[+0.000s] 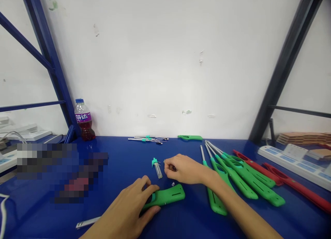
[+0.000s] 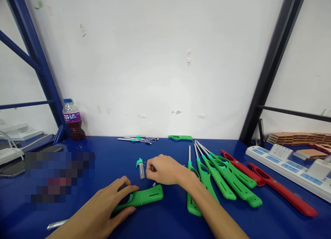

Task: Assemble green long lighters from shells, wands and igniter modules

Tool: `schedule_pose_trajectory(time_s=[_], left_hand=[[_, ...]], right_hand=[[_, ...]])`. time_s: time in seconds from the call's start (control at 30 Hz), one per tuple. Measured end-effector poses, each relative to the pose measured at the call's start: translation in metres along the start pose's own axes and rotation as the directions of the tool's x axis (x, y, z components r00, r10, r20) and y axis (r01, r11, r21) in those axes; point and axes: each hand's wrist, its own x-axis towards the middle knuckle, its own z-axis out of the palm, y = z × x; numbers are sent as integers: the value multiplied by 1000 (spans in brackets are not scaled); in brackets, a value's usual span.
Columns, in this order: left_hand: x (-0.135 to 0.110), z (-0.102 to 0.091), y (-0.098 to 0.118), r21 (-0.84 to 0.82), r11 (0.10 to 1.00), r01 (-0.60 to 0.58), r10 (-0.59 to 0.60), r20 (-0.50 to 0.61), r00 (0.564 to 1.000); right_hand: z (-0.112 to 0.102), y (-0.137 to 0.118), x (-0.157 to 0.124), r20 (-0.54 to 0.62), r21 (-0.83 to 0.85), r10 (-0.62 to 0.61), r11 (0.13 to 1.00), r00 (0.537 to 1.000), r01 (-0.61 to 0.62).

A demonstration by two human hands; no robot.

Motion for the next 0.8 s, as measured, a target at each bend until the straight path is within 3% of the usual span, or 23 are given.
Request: schedule_pose_trajectory(time_s=[0.17,0.3,0.57,0.8], left_hand=[[2,4,-6,-4,1000,14,-15,-174,985],[11,-2,-2,-167,986,17,-61,-266,962],[13,-10,6,-515,857,15,-168,-252,953],[14,-5,7,-582,812,39,-244,-278,929]], right_hand=[[-6,-6,-3,27,206,-89,975,996,81],[-8,-16,-5,30,298,-146,946,989,130],[-4,-25,-4,3,382,-183,909,983,168],[2,-26,-2,-17,416,-165,896,986,157]])
